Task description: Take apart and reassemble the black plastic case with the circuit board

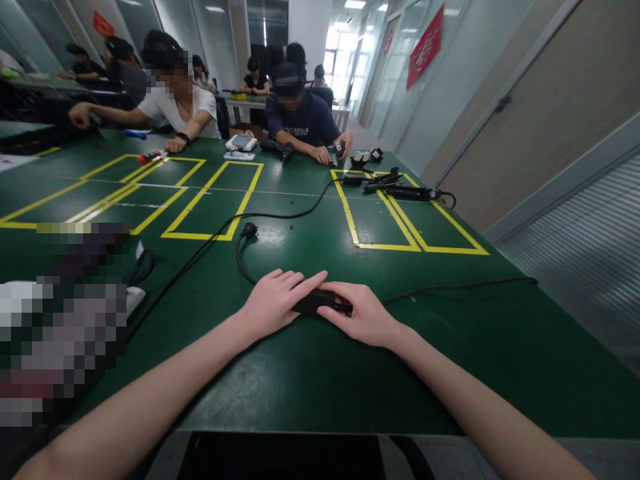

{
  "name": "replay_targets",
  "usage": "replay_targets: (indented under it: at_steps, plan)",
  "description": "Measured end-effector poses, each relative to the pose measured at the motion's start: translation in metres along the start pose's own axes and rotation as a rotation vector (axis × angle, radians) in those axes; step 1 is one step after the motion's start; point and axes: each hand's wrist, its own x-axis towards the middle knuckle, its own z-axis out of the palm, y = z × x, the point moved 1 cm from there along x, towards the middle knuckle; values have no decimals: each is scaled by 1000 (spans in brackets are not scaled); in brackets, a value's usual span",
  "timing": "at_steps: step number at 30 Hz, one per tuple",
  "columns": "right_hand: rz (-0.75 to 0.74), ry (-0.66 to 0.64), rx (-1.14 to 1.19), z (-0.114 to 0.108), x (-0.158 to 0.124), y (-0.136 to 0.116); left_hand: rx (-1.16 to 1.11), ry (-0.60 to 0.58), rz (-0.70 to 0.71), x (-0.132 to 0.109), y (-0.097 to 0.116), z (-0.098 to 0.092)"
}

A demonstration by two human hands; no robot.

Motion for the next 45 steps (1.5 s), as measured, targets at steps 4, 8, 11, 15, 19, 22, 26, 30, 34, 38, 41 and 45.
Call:
replay_targets:
  at_steps: [4, 8, 11, 15, 19, 22, 26, 30, 34, 38, 41, 45]
  plan:
    - [-186, 97, -240, 3, -3, 6, -147, 29, -93, -1, -2, 1]
    - [-312, 155, -351, 1, -3, 10, -198, 26, -123, 0, -2, -2]
    - [-350, 145, -371, -2, -1, 8, -171, 35, -89, 3, 0, -5]
    - [-285, 44, -389, -3, -1, 6, -152, 58, -32, 3, 2, -7]
    - [-307, 84, -455, -4, -3, 8, -151, 155, -29, 2, -3, -10]
    - [-302, 137, -519, -8, -4, 13, -163, 195, -53, 1, -9, -13]
    - [-304, 126, -518, -14, -4, 18, -185, 179, -18, 0, -12, -12]
    - [-279, 69, -491, -12, -3, 18, -198, 165, -13, 0, -11, -9]
    - [-200, 89, -402, -7, -2, 20, -221, 173, -31, 2, -10, -9]
    - [7, 248, -113, -16, 2, 30, -167, 333, -55, 4, -7, -16]
    - [225, 436, 186, -38, 6, 42, -159, 391, -48, 3, -7, -19]
    - [378, 633, 452, -80, 2, 56, -297, 217, 58, 3, -6, -11]
